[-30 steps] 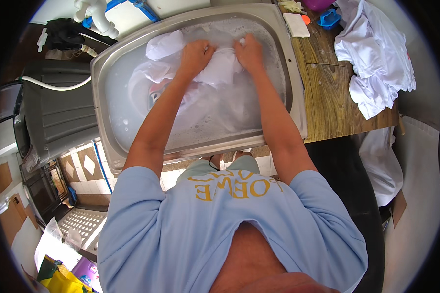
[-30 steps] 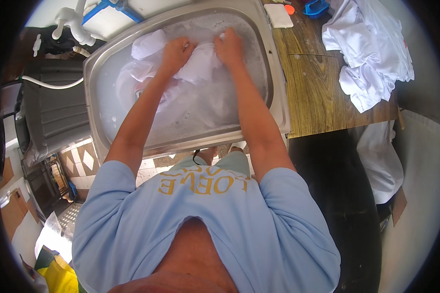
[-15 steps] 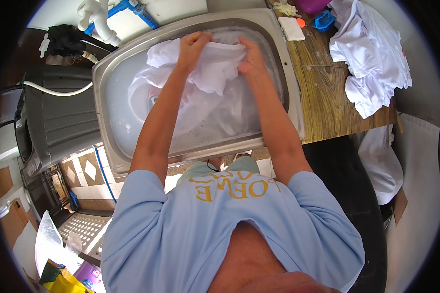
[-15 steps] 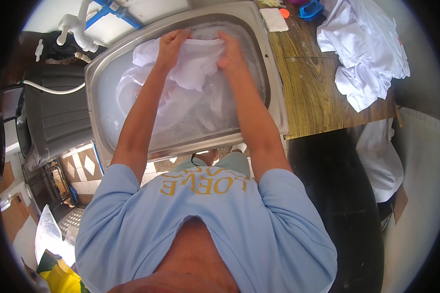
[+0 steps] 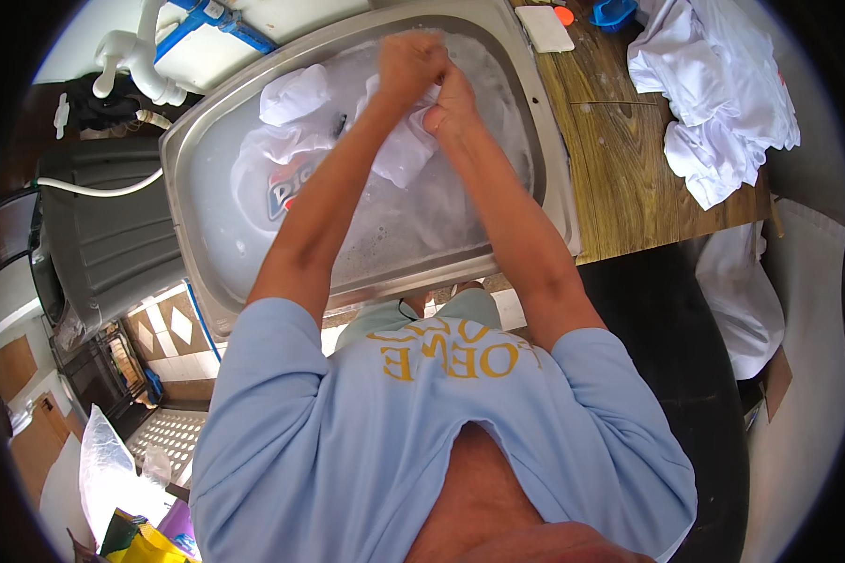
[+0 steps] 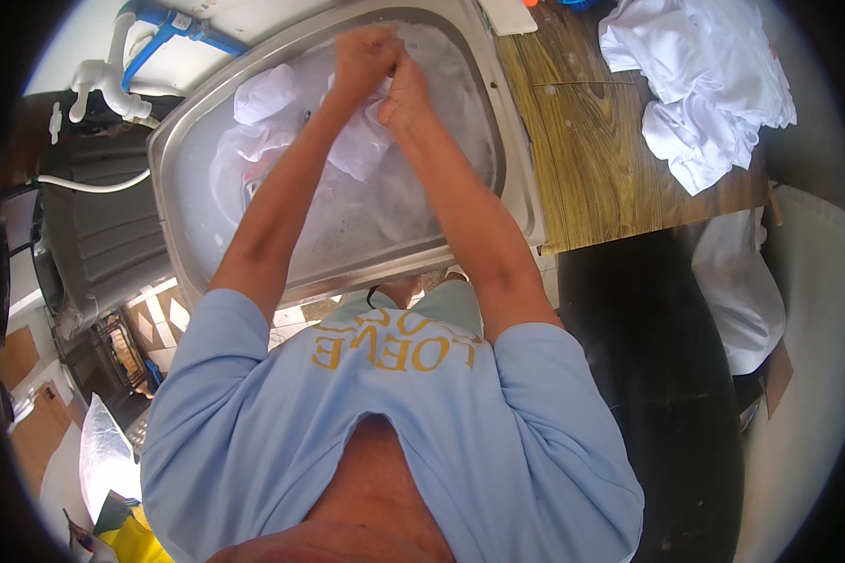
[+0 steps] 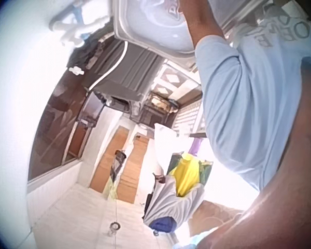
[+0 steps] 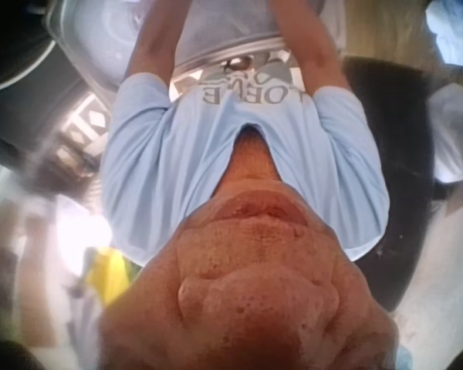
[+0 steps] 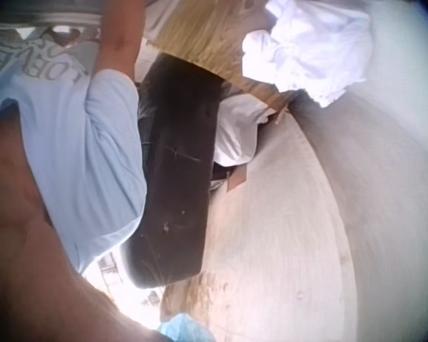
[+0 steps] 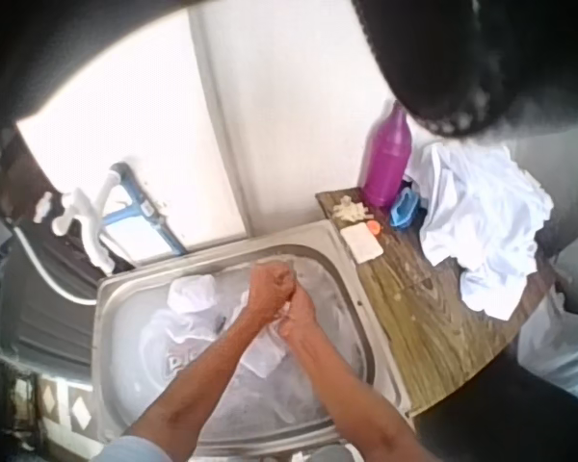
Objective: The person washes white garments by hand in a sink with soapy water, scrubbing several shirts and placing one in a washing machine.
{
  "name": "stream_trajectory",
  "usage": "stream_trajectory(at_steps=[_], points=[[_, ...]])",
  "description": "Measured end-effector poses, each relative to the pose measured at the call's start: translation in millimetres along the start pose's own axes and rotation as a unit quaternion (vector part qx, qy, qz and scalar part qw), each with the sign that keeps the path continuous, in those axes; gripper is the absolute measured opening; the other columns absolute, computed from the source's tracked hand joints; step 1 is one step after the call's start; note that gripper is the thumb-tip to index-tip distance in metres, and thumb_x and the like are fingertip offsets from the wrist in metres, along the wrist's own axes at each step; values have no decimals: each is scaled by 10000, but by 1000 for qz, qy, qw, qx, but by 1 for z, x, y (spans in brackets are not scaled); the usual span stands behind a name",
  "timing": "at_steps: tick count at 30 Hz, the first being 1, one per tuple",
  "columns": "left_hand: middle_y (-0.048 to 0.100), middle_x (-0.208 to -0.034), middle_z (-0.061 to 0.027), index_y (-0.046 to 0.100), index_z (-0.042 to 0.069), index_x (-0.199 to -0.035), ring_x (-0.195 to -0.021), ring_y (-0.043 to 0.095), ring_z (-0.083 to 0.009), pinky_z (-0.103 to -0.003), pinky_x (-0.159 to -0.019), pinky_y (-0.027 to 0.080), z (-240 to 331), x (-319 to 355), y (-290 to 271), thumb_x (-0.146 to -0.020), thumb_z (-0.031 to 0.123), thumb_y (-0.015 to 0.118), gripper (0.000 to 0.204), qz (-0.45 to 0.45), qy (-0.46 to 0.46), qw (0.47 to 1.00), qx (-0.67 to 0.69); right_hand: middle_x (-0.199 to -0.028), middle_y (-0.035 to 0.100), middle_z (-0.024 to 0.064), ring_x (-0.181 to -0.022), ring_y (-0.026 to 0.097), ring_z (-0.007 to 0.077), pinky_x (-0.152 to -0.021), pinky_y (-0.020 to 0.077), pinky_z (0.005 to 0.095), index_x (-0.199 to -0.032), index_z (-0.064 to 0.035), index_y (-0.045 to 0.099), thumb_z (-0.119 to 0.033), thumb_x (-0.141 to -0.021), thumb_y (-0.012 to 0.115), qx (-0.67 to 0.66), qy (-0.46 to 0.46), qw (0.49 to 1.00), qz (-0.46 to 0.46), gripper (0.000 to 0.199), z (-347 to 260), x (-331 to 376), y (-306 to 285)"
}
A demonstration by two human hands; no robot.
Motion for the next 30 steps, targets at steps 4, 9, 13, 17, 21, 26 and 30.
stream_trajectory(at_steps=[4, 9, 13, 17, 21, 26, 30], points=[[570, -549, -129, 605, 51, -651, -477, 582, -291, -368, -489, 480, 5, -7, 16, -754, 162, 618, 152, 53, 125, 989, -65, -922, 556, 42, -850, 545, 181, -792, 462, 328, -976, -114, 552, -398, -958, 387, -121, 17, 934, -337, 329, -8, -21, -47], [607, -623, -99, 609, 93, -736, -635, 646, -271, -386, -592, 507, 0, -7, -6, -797, 156, 587, 90, -52, -170, 984, 20, -696, 453, -26, -674, 465, 115, -622, 408, 289, -710, -166, 431, -395, -946, 459, 6, 37, 998, 46, 330, -12, 25, 22], [589, -619, -134, 600, 56, -719, -641, 627, -289, -376, -645, 493, 5, 10, 27, -720, 129, 627, 78, 38, 244, 950, -192, -729, 497, -12, -685, 489, 126, -630, 428, 285, -747, -156, 468, -400, -964, 401, -9, -34, 956, -291, 333, -4, -40, -51], [629, -694, -97, 611, 82, -756, -817, 655, -234, -367, -713, 502, -25, 12, 23, -761, 160, 630, 81, 5, 131, 962, -239, -770, 556, 15, -721, 550, 145, -658, 473, 295, -815, -131, 522, -365, -951, 437, -106, 9, 980, -165, 284, 1, -21, -22], [573, -558, -124, 606, 37, -704, -511, 605, -257, -366, -501, 467, -7, -5, 3, -728, 124, 625, 93, 13, -28, 999, 17, -843, 563, 34, -768, 556, 200, -694, 479, 310, -833, -107, 514, -337, -930, 467, 0, 3, 999, 49, 254, -11, -1, 3], [538, -528, -103, 603, 25, -687, -481, 586, -170, -344, -464, 426, 1, 2, 33, -753, 118, 633, 118, 47, 251, 959, -121, -737, 497, 16, -664, 497, 162, -642, 469, 324, -732, -128, 448, -316, -856, 606, 162, -220, 959, -74, 275, -10, -38, -50], [559, -557, -126, 625, 41, -736, -504, 570, -275, -343, -528, 443, 8, -6, -1, -762, 126, 612, 90, 3, -124, 990, 69, -713, 497, -14, -645, 503, 134, -613, 461, 300, -737, -142, 466, -363, -883, 570, -49, 9, 998, -40, 285, -10, 8, 1]])
Point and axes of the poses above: each hand's wrist, its own x-axis away from the middle knuckle, its own y-axis out of the palm, z = x × y, the point moved 1 cm from there along -x, towards the middle knuckle
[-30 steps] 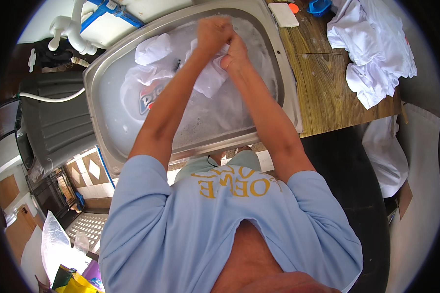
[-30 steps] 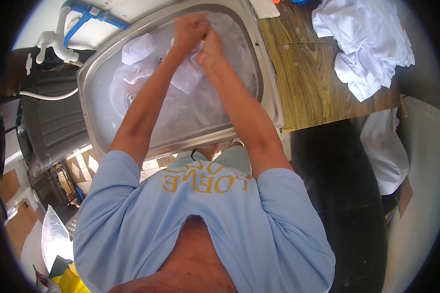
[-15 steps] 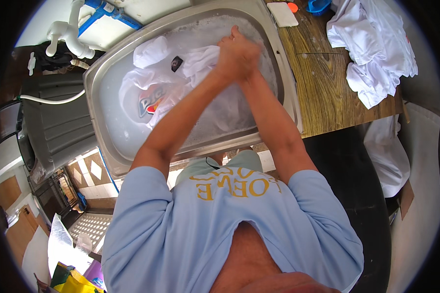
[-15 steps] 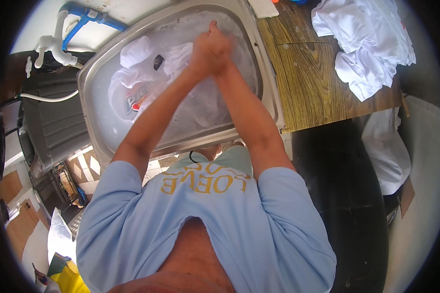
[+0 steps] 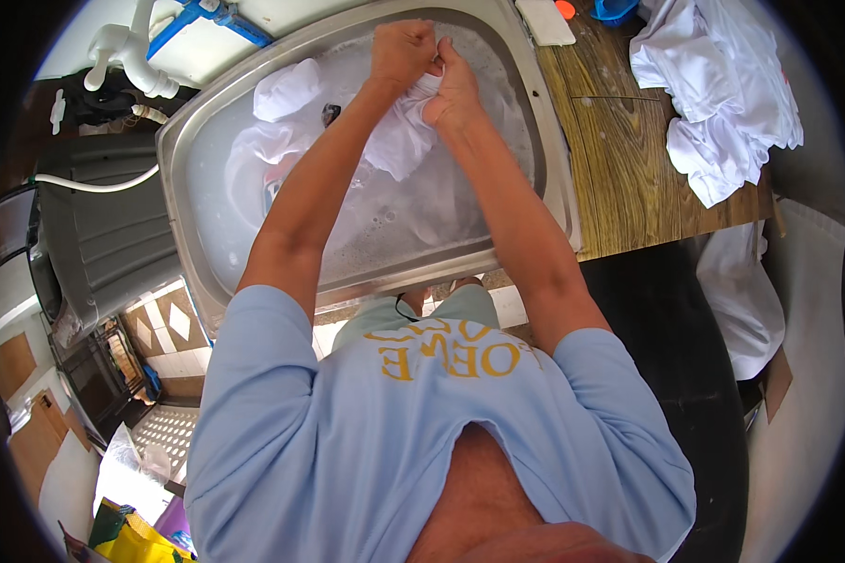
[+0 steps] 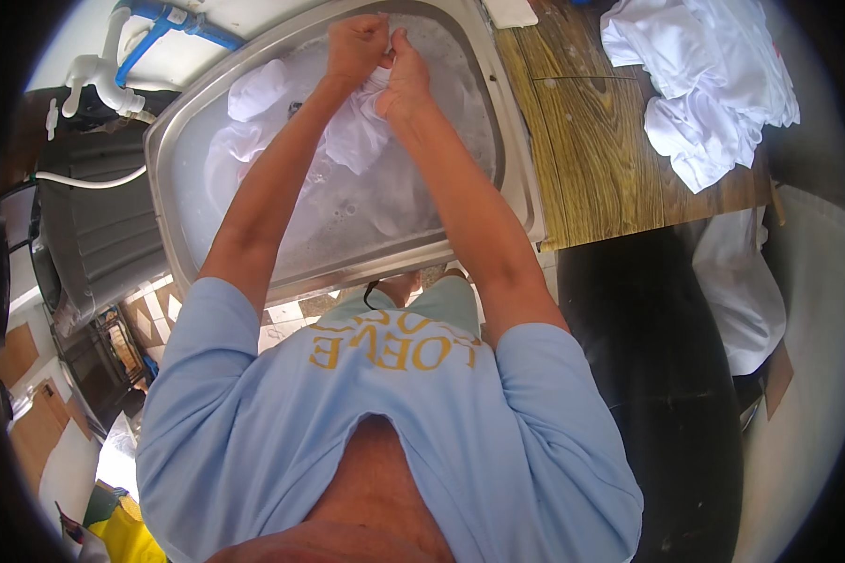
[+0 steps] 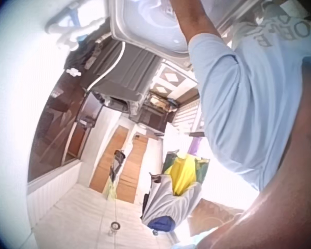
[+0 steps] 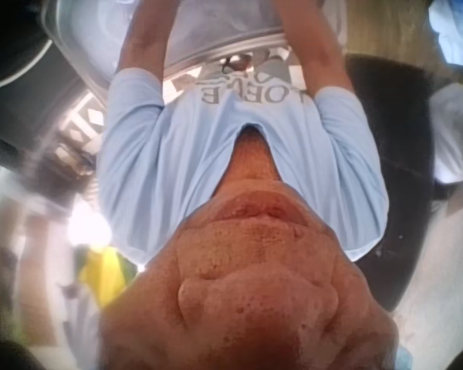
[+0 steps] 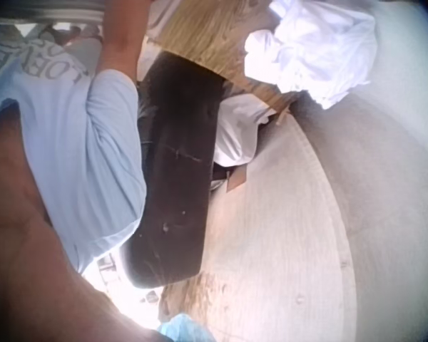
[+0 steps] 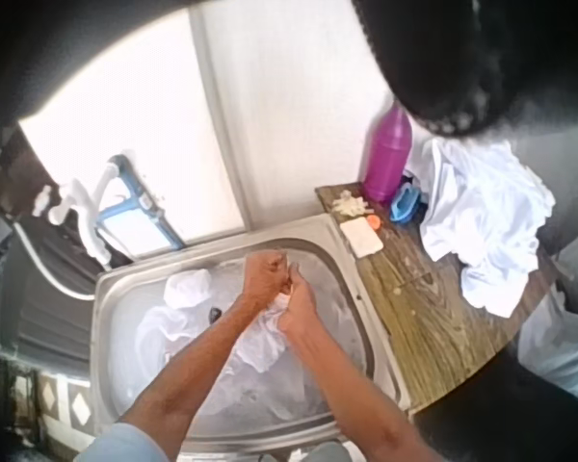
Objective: The person washes white garments by hand in a sink with soapy water, scrubbing several shirts and placing one in a washing machine.
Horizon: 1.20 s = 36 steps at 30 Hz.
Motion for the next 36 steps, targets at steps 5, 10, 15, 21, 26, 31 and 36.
stream_trajectory(at_steps=[5, 10, 15, 21, 26, 31, 36], points=[[537, -523, -100, 597, 13, -672, -498, 591, -182, -314, -485, 437, 2, 11, 23, -760, 111, 628, 135, 47, 284, 944, -158, -725, 501, -22, -682, 513, 122, -648, 453, 256, -753, -154, 472, -352, -950, 459, 16, -50, 950, -308, 279, -5, -31, -58], [583, -588, -154, 591, -2, -691, -460, 562, -289, -339, -475, 442, -2, 2, -4, -774, 134, 599, 160, 0, 11, 1000, 1, -688, 517, 22, -642, 505, 160, -662, 441, 303, -721, -143, 500, -379, -926, 499, 32, 11, 999, 33, 313, 4, -13, -8], [555, -555, -134, 577, -12, -642, -437, 516, -247, -348, -473, 422, 7, 32, 38, -798, 174, 612, 246, 17, 318, 937, -141, -722, 508, 10, -701, 519, 189, -758, 441, 368, -820, -114, 508, -369, -894, 569, 14, -2, 986, -169, 273, -8, -44, -64], [451, -444, -23, 516, 40, -499, -423, 328, -117, -320, -422, 293, -24, -5, -36, -838, 270, 644, 429, 82, -33, 993, -80, -597, 339, -11, -506, 322, 123, -481, 361, 302, -680, -138, 380, -338, -911, 557, -22, -8, 1000, 19, 354, -17, -11, -7], [449, -501, 55, 498, 88, -496, -458, 313, -45, -241, -422, 257, -36, 16, -46, -853, 351, 652, 469, 30, -108, 987, 113, -617, 352, -6, -506, 331, 128, -472, 357, 316, -698, -130, 393, -341, -912, 556, -22, -30, 997, 75, 342, -16, -30, -27], [530, -548, -5, 546, 51, -572, -485, 425, -59, -244, -494, 371, 10, 40, 10, -815, 280, 682, 361, 16, 46, 963, 263, -546, 351, -16, -479, 325, 123, -456, 328, 266, -647, -137, 355, -384, -929, 506, 57, 21, 994, 88, 404, -12, 6, 14], [575, -568, -90, 573, 38, -535, -531, 544, -186, -311, -546, 437, 10, 22, 41, -788, 194, 653, 309, 38, 163, 986, 25, -759, 556, 15, -637, 525, 176, -596, 460, 275, -781, -107, 515, -369, -923, 512, -18, 68, 966, -251, 299, -21, -73, -80]])
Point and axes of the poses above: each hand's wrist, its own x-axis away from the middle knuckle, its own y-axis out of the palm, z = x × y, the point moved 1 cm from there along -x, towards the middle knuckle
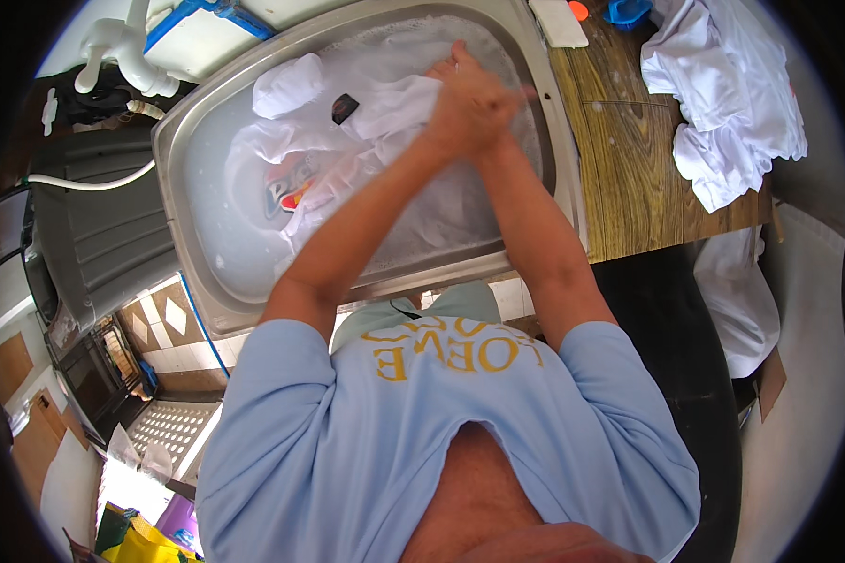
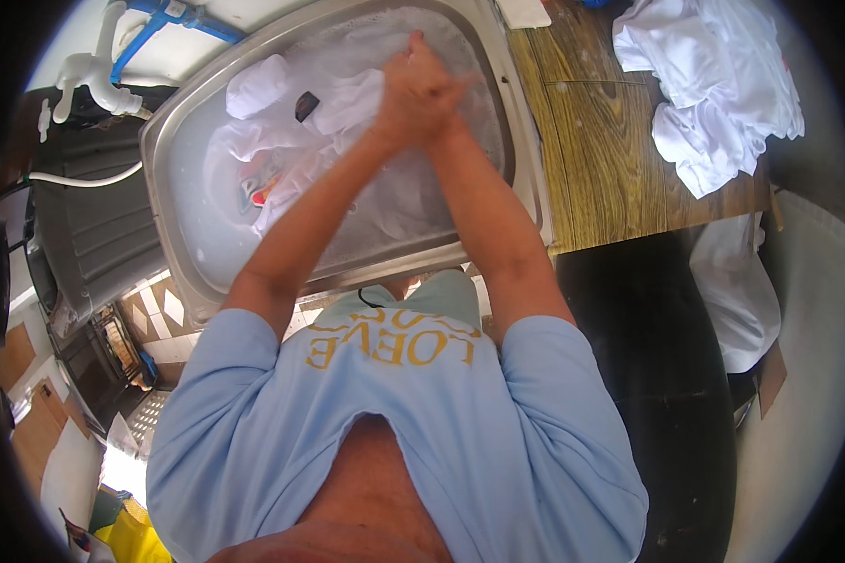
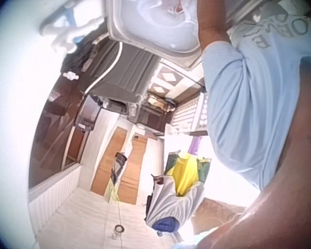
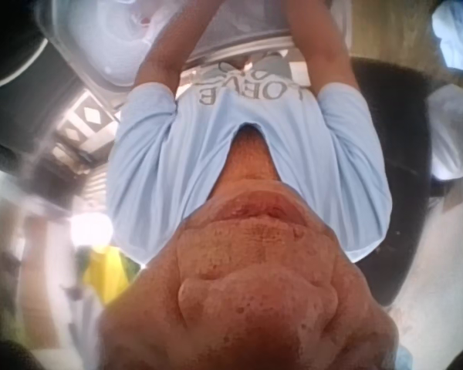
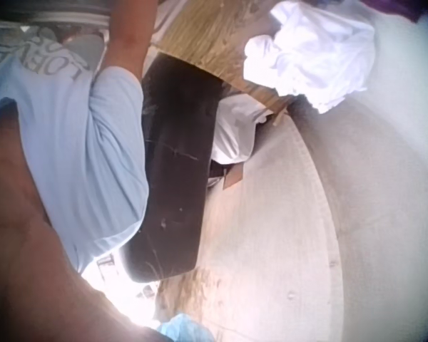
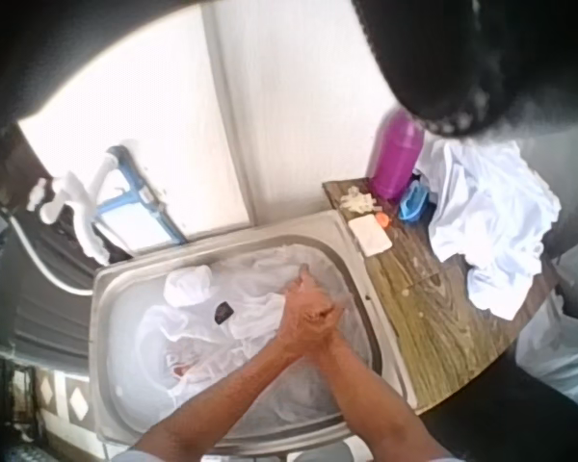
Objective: The person washes white garments by hand in a sink with soapy water, scrubbing several shirts and placing one in a washing machine.
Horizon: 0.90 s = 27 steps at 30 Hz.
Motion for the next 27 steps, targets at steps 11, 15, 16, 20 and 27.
stream_trajectory(at_steps=[11, 15, 16, 20, 27], points=[[468, -546, -133, 508, 63, -599, -493, 452, -302, -416, -478, 373, 0, 16, 8, -679, 98, 562, 103, -70, 181, 974, -116, -948, 562, 28, -834, 550, 167, -696, 476, 331, -955, -93, 541, -314, -869, 580, -52, -105, 993, 3, 241, 31, 23, 43], [557, -580, -152, 561, 26, -593, -520, 541, -306, -388, -516, 421, -39, -19, -30, -768, 149, 597, 217, -41, -109, 988, -103, -772, 517, 4, -734, 529, 145, -717, 463, 293, -892, -105, 546, -343, -886, 567, 27, -49, 951, 305, 239, 36, 17, 105], [579, -570, -140, 607, 22, -605, -571, 590, -291, -357, -568, 460, -14, -18, -32, -778, 160, 632, 223, -34, -78, 990, -109, -728, 504, -1, -706, 524, 148, -724, 462, 283, -869, -109, 542, -358, -894, 556, 45, -58, 944, 322, 251, 36, 16, 102], [564, -605, -178, 557, 31, -591, -516, 540, -321, -405, -496, 414, 5, 24, 7, -769, 119, 572, 199, -76, 140, 959, -234, -680, 495, 4, -669, 521, 141, -646, 443, 274, -780, -128, 508, -378, -915, 521, 402, -188, 894, 62, 284, 25, 28, 45], [460, -466, 10, 546, 28, -541, -441, 407, -78, -292, -418, 299, -58, -21, -89, -841, 351, 637, 450, 48, -125, 986, -102, -557, 382, 8, -533, 391, 145, -507, 393, 312, -643, -146, 405, -345, -894, 583, 39, -104, 955, 275, 366, 10, 16, 96]])
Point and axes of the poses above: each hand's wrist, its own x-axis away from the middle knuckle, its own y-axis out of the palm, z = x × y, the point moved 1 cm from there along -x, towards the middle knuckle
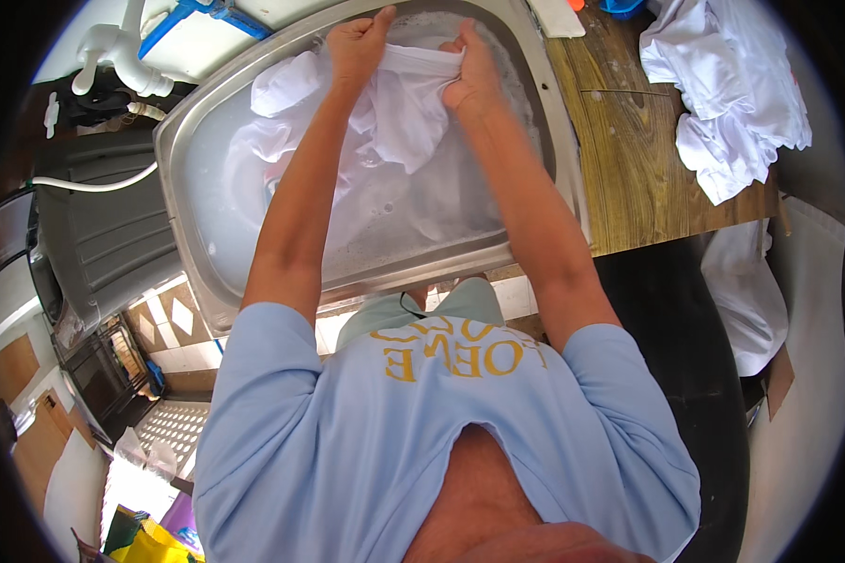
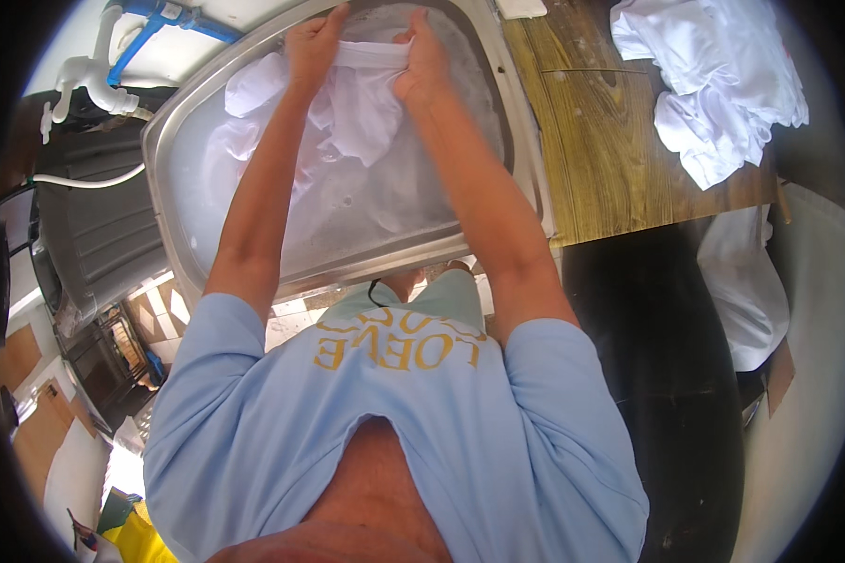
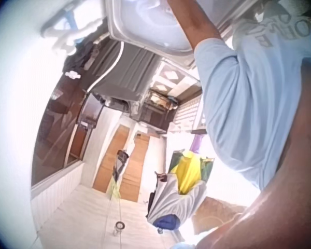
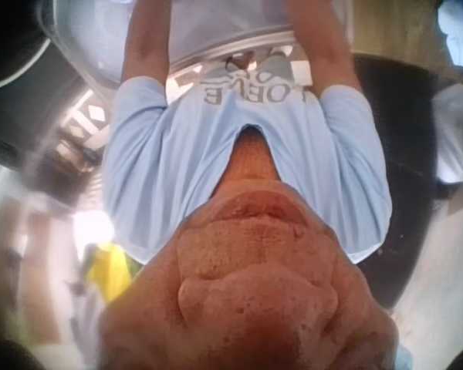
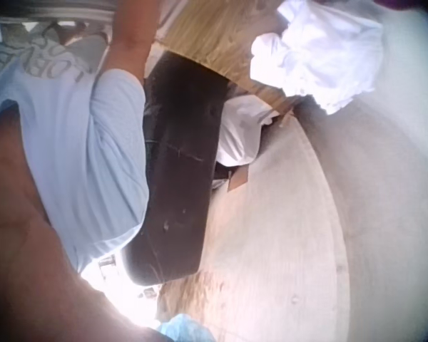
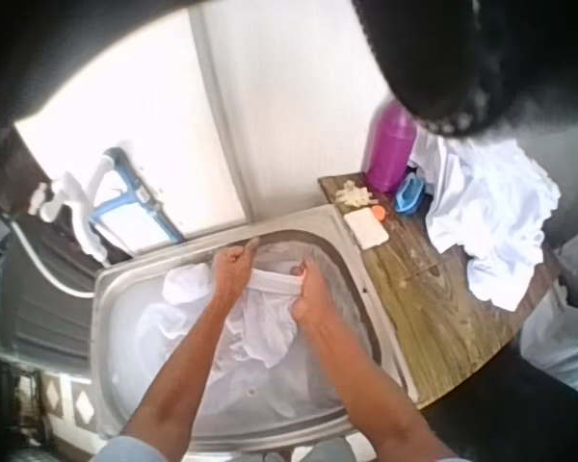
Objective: The person washes white garments by hand in a sink with soapy water, scrubbing several shirts and placing one in a washing machine.
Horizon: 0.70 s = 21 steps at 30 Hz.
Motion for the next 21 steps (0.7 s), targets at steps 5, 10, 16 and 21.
stream_trajectory(at_steps=[5, 10, 16, 21], points=[[393, -456, 42, 524, 76, -518, -425, 331, -51, -219, -416, 251, 27, 24, -27, -869, 387, 609, 476, -57, -186, 962, 190, -563, 412, 15, -544, 429, 159, -511, 407, 314, -656, -136, 429, -326, -859, 644, -7, -16, 999, 40, 352, -3, -4, -4], [411, -481, 64, 527, 110, -525, -426, 335, -34, -218, -408, 232, 22, 32, -32, -814, 367, 680, 416, -63, -181, 953, 234, -644, 489, 53, -632, 496, 196, -608, 456, 352, -676, -120, 455, -363, -813, 691, 22, -21, 998, 46, 365, 0, -3, -4], [482, -559, 47, 565, 100, -606, -503, 386, -27, -206, -452, 278, 5, 36, -35, -755, 307, 734, 306, -152, -165, 956, 187, -790, 559, 86, -757, 544, 232, -742, 470, 422, -788, -64, 521, -283, -729, 750, 82, -38, 996, 26, 323, -8, -3, -4], [556, -607, -6, 591, 21, -686, -545, 457, -88, -256, -501, 364, -4, 43, -32, -756, 286, 714, 301, -154, -137, 975, 87, -860, 613, 121, -763, 601, 269, -714, 485, 405, -891, -4, 563, -150, -671, 706, 369, -138, 919, 25, 301, -6, -7, -10]])
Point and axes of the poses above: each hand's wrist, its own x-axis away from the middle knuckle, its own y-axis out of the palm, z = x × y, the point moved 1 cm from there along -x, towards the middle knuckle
